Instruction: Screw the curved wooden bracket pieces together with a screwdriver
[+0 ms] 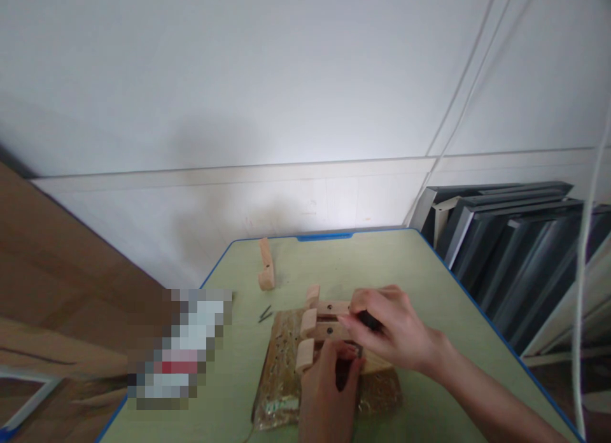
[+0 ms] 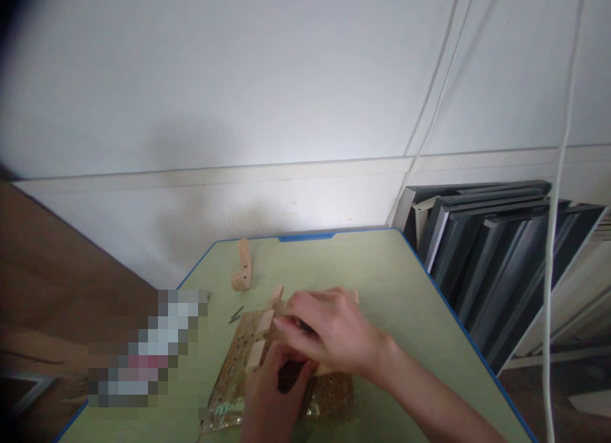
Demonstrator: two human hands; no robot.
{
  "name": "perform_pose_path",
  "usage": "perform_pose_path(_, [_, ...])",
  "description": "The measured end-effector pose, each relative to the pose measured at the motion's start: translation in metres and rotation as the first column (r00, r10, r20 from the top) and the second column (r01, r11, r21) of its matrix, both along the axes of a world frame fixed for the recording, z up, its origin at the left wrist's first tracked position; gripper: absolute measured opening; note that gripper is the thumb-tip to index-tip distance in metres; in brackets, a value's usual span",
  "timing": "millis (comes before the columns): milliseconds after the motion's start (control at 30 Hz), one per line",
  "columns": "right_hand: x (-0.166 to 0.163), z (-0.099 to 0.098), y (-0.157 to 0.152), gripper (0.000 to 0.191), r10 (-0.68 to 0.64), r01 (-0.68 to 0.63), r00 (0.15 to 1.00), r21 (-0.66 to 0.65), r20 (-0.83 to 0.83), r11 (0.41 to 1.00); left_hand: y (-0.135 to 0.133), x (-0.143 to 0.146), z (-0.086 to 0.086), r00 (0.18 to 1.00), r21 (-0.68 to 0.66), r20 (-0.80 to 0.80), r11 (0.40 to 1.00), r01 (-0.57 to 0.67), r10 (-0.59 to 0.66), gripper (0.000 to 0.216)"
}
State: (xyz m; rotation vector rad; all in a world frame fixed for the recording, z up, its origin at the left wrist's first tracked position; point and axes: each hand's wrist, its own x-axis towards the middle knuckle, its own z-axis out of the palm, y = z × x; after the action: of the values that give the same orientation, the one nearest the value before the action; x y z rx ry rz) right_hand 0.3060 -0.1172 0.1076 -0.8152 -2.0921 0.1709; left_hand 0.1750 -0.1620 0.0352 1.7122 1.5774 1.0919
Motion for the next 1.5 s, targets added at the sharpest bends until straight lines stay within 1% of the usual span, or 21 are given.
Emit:
perform_pose_path(167, [-0.002, -0.007, 0.003, 0.014, -0.056, 0.057, 0.998, 0.027, -0.038, 0.998, 0.0, 0.001, 0.0, 0.999, -0.007, 0.037, 1.0, 0.001, 0.0, 0.005])
perform_pose_path(367, [-0.002, -0.005, 0.004, 0.017, -0.057, 0.058, 0.998, 0.022, -0.04, 0.998, 0.001, 0.0, -0.003, 0.999, 0.004, 0.041, 1.0, -0.021, 0.021, 0.008])
perform_pose_path(500, [-0.002, -0.008, 0.007, 0.019, -0.029, 0.03, 0.999, 0.022, -0.037, 0.999, 0.002, 0.0, -0.005, 0.999, 0.015, 0.038, 1.0, -0.001, 0.0, 0.007])
perform_pose_path(733, [-0.002, -0.009, 0.008, 0.019, 0.051, -0.051, 0.999, 0.003, 0.0, 0.999, 0.003, -0.002, -0.006, 1.0, -0.049, 0.007, 0.999, 0.0, 0.0, 0.005])
perform_pose_path(1067, [-0.003, -0.016, 0.01, 0.021, 0.078, -0.078, 0.996, 0.012, -0.035, 0.997, 0.004, -0.003, -0.006, 0.999, -0.103, -0.037, 0.995, 0.01, -0.014, 0.002])
perform_pose_path(1500, [-0.005, -0.015, 0.013, 0.027, 0.113, -0.114, 0.993, -0.01, -0.039, 0.993, 0.006, -0.007, -0.014, 0.982, -0.02, -0.187, 0.999, 0.03, -0.034, 0.006])
